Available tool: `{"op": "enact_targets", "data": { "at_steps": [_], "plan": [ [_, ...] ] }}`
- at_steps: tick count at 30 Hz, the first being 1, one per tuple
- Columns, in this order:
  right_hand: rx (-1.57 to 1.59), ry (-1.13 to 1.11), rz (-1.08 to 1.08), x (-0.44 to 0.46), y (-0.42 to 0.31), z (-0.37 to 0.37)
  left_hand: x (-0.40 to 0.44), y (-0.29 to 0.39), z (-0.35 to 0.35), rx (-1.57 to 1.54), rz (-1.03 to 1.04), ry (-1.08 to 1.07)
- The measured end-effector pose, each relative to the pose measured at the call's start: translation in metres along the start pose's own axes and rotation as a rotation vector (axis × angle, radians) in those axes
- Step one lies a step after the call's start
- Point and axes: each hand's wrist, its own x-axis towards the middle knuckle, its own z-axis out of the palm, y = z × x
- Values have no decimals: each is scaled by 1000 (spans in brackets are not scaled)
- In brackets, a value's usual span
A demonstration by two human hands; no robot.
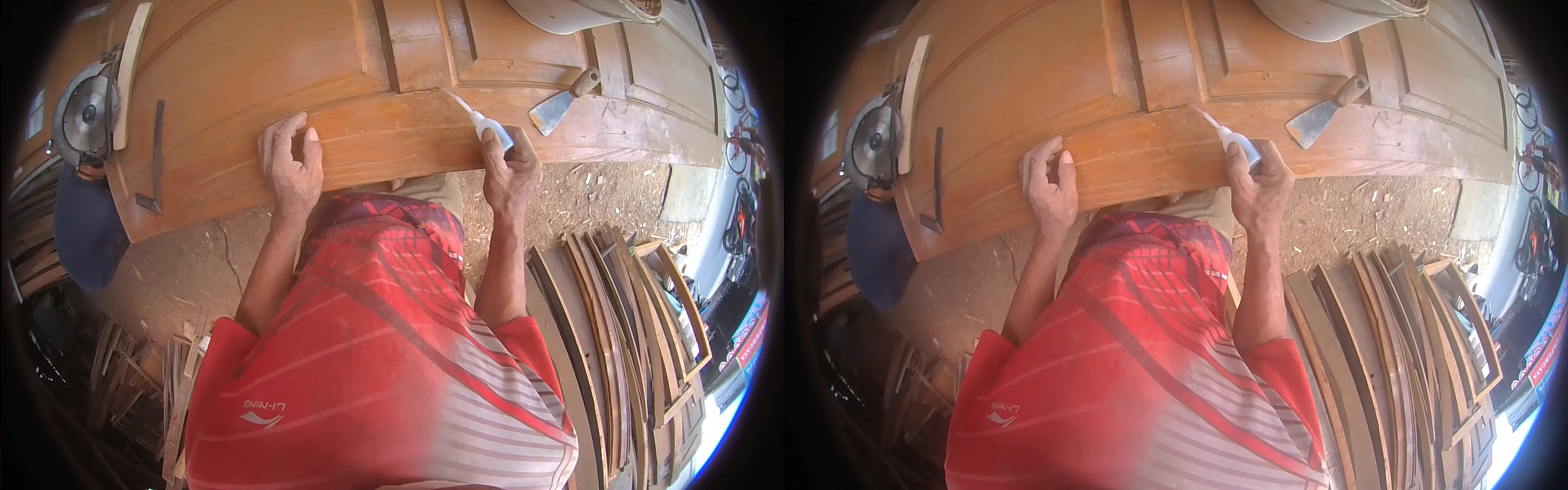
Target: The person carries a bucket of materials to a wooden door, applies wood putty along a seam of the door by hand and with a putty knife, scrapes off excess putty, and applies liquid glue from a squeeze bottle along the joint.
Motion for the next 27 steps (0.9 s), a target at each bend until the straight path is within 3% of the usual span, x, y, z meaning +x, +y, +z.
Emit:
{"op": "enact_targets", "data": {
  "at_steps": [27],
  "plan": [
    [-62, 25, -17, 0, -7, -3, 0, 4, -1, -21, -50, -21]
  ]
}}
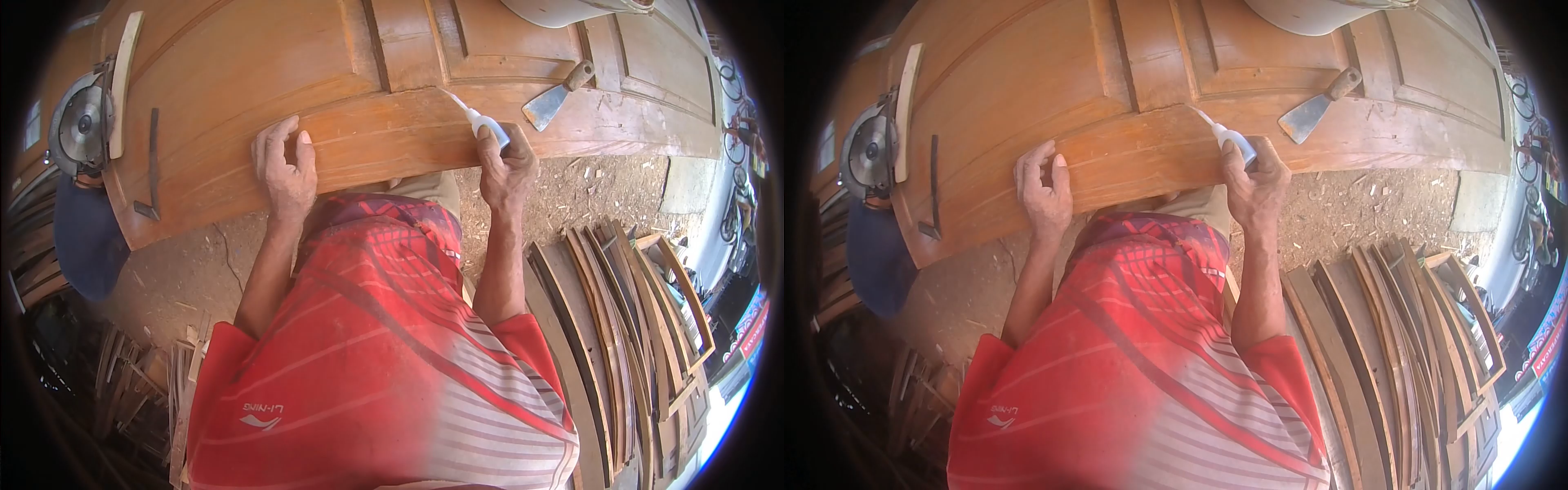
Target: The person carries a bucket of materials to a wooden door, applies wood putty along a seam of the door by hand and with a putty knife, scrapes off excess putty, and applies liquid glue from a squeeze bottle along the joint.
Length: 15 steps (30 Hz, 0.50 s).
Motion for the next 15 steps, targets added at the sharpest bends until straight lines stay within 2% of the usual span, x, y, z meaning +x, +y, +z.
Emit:
{"op": "enact_targets", "data": {
  "at_steps": [3, 5, 8, 15],
  "plan": [
    [-30, -4, -1, 0, 0, 0, 0, 0, 0, -2, -5, -3],
    [138, 26, 10, -1, 1, 1, 0, 0, 0, -4, -8, -5],
    [59, -11, 30, -1, -3, -5, 0, 0, -1, -1, -12, -13],
    [86, -14, 60, -1, 1, -4, 0, 1, 0, 2, -7, -9]
  ]
}}
